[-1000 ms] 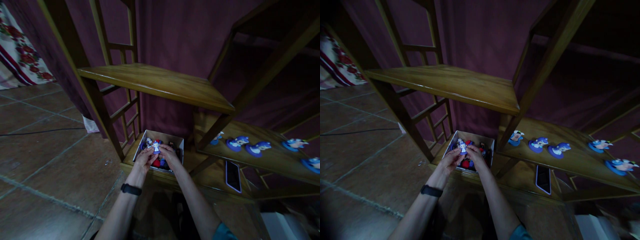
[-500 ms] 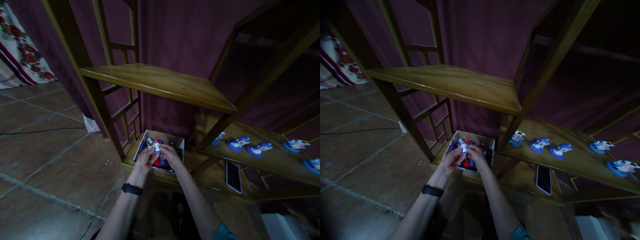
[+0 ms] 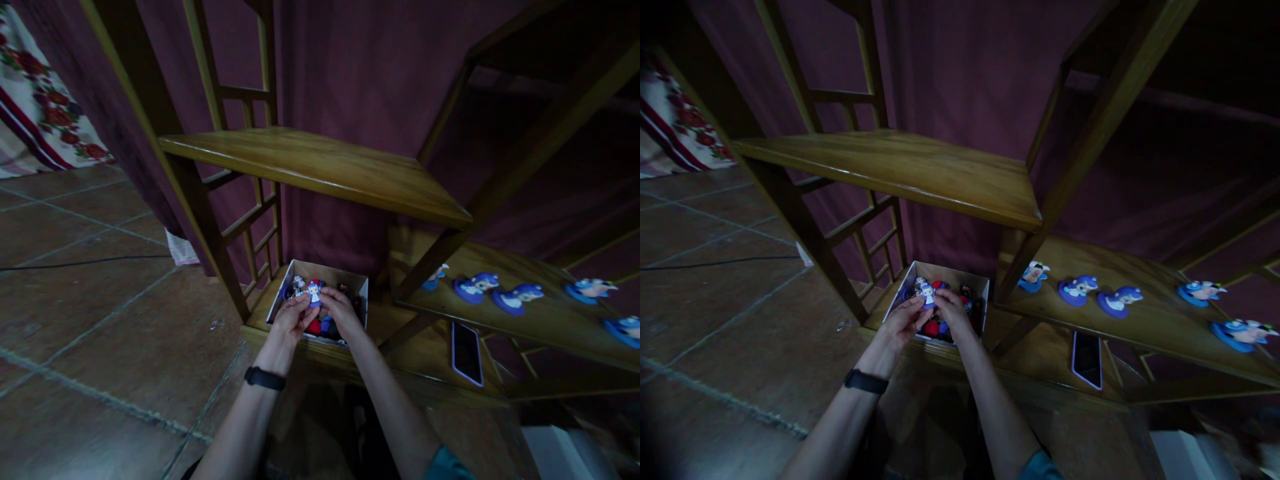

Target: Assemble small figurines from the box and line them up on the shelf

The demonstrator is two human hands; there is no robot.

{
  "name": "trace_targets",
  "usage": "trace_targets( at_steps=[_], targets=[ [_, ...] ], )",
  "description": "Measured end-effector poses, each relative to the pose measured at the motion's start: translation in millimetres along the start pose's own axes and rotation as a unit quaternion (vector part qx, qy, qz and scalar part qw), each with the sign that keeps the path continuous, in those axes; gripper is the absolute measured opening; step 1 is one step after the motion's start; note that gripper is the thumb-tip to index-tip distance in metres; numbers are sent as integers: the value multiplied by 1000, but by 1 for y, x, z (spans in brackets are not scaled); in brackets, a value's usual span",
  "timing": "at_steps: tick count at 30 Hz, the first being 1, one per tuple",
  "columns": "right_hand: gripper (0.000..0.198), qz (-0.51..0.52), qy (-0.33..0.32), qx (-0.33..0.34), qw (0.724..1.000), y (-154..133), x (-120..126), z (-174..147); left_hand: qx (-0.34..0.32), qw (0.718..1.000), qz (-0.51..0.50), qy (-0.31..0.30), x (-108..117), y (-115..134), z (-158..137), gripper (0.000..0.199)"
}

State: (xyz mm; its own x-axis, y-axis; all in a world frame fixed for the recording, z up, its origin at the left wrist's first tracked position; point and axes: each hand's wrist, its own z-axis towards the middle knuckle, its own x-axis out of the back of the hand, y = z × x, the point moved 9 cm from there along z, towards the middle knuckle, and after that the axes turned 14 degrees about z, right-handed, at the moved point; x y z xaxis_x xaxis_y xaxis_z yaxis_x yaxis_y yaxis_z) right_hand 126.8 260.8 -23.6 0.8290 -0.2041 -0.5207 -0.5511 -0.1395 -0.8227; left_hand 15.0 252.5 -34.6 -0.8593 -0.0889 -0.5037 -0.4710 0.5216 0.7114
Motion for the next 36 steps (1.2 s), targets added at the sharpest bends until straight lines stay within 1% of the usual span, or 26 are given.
trace_targets(
  at_steps=[5, 9, 14, 19, 29, 32, 36],
  targets=[
    [24, -55, -68, 29, 996, -9, -14, -5, 9, 1000, -9, 13, -1, -1, -4, 14],
    [23, -101, -49, 55, 992, -15, -12, -5, 23, 999, -7, 24, 0, -2, -5, 20],
    [22, -109, -34, 54, 992, -14, -8, -2, 10, 999, 12, 36, 2, -1, -6, 21],
    [23, -109, -28, 57, 992, -11, -7, 0, -15, 998, 6, 65, 7, 1, -7, 22],
    [26, -80, -38, 47, 995, -4, -9, -2, -23, 995, 7, 93, 14, -3, -3, 25],
    [28, -64, -39, 38, 996, -4, -10, -2, -24, 996, 13, 87, 12, -1, -3, 23],
    [32, -21, -43, 9, 999, -4, -12, -5, -20, 999, 9, 50, 5, 2, -3, 21]
  ],
)
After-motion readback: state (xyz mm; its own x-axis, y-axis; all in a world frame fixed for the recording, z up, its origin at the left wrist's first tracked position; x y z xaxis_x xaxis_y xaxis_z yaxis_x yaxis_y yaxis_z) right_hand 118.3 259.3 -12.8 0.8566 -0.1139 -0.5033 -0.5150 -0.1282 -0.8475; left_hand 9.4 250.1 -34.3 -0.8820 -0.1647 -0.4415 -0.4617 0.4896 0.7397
